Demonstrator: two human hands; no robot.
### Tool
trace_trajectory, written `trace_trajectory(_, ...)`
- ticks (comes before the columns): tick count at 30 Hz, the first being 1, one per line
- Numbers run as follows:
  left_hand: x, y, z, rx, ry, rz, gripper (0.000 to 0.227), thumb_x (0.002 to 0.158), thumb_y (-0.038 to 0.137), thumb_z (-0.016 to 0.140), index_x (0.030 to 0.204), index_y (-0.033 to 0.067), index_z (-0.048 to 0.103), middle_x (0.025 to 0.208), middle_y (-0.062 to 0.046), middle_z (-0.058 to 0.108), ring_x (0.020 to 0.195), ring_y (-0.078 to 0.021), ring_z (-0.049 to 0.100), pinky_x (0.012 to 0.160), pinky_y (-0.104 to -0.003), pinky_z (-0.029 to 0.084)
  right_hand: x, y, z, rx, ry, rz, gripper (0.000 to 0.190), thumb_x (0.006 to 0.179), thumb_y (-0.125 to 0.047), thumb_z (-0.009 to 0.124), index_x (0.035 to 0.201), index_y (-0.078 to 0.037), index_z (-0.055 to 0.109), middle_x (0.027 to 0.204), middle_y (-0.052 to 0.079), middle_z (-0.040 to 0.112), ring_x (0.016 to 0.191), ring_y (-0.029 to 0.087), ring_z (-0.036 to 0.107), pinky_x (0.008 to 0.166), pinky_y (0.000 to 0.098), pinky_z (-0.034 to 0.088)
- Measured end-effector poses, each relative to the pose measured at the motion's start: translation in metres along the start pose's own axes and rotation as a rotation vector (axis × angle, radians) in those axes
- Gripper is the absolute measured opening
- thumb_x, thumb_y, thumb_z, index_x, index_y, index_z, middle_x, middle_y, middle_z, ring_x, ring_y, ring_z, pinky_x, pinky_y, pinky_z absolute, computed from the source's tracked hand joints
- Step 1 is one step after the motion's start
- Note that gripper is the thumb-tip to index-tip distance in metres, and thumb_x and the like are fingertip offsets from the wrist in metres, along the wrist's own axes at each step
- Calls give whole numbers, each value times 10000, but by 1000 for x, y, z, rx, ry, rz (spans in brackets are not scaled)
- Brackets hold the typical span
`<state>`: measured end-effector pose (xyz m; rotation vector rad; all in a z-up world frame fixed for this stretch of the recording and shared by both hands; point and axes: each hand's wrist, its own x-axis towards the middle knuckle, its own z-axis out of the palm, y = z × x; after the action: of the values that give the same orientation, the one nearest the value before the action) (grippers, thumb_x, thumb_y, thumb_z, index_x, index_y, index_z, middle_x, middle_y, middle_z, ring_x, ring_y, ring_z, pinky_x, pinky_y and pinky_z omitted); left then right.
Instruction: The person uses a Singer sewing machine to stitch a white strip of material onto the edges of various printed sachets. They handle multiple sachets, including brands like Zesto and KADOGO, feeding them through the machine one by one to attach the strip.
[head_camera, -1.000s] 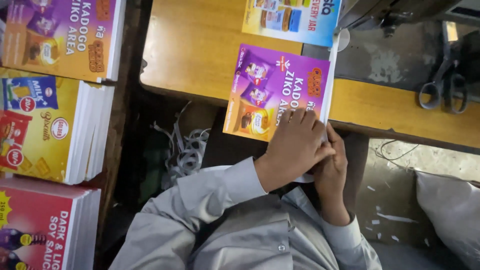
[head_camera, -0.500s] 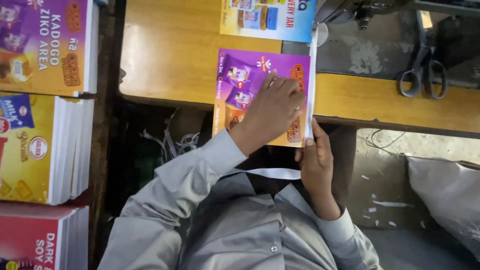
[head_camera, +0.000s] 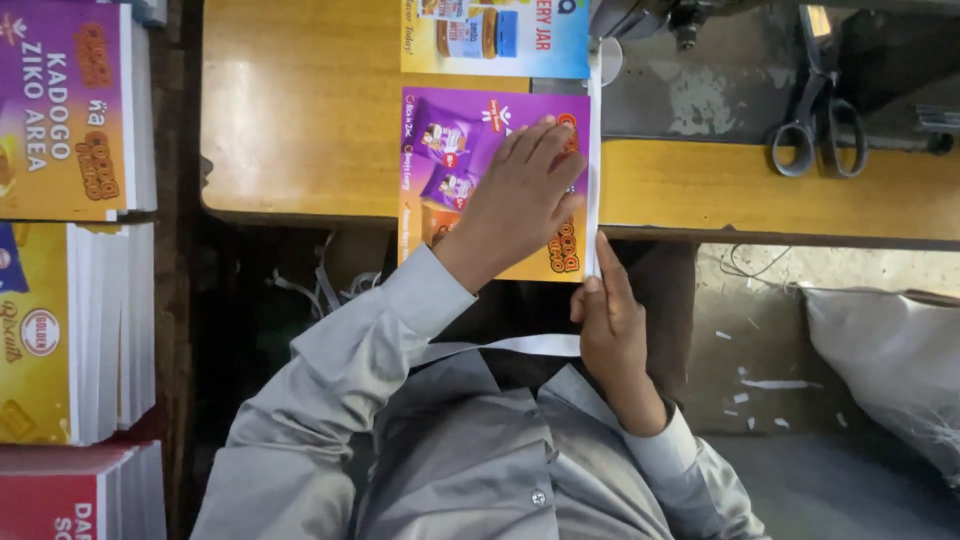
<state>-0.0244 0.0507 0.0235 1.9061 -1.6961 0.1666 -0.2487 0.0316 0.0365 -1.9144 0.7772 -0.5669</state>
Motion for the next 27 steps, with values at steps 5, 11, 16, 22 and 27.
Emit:
trace_trajectory(5, 7, -13, 14, 24, 3, 31, 330, 1043, 431, 672, 1169, 127, 692, 1246, -175, 639, 1276, -433, 637, 1062, -564, 509, -2, -5, -6, -110, -41, -33, 529, 1149, -163, 425, 1673, -95, 444, 644, 59, 651, 613, 241, 674, 640, 371, 531)
trace_trajectory(11, 19, -16, 8, 37, 41, 44, 385, 1020, 381, 684, 1350, 205, 589, 1089, -82, 617, 1123, -358, 675, 946, -507, 536, 1, -7, -9, -191, -34, -72, 517, 1144, -135, 445, 1659, -119, 486, 643, 89, 661, 628, 281, 689, 634, 411, 541)
trace_trajectory(16, 17, -12, -1, 80, 4, 65, 476, 1044, 334, 654, 1505, 257, 565, 1357, -148, 600, 1209, -380, 640, 971, -500, 513, 0, -6, -10, -187, -43, -50, 509, 1146, -166, 451, 1651, -150, 519, 627, 67, 675, 617, 254, 706, 634, 365, 557)
trace_trajectory(22, 23, -6, -11, 80, -96, 63, 253, 1093, 241, 647, 1322, 135, 650, 1600, 3, 529, 1165, -316, 552, 960, -480, 467, -2, -2, -8, -304, -70, -12, 496, 1150, -267, 417, 1633, -174, 479, 1478, 6, 718, 738, 217, 724, 694, 356, 543)
trace_trajectory(27, 26, -7, 0, 132, -110, 71, 557, 967, 540, 816, 1292, 112, 669, 1518, -33, 606, 1216, -351, 560, 935, -491, 481, -4, 8, -6, -409, -57, -129, 495, 1173, -264, 388, 1645, -135, 460, 1653, 45, 565, 841, 309, 759, 666, 398, 551)
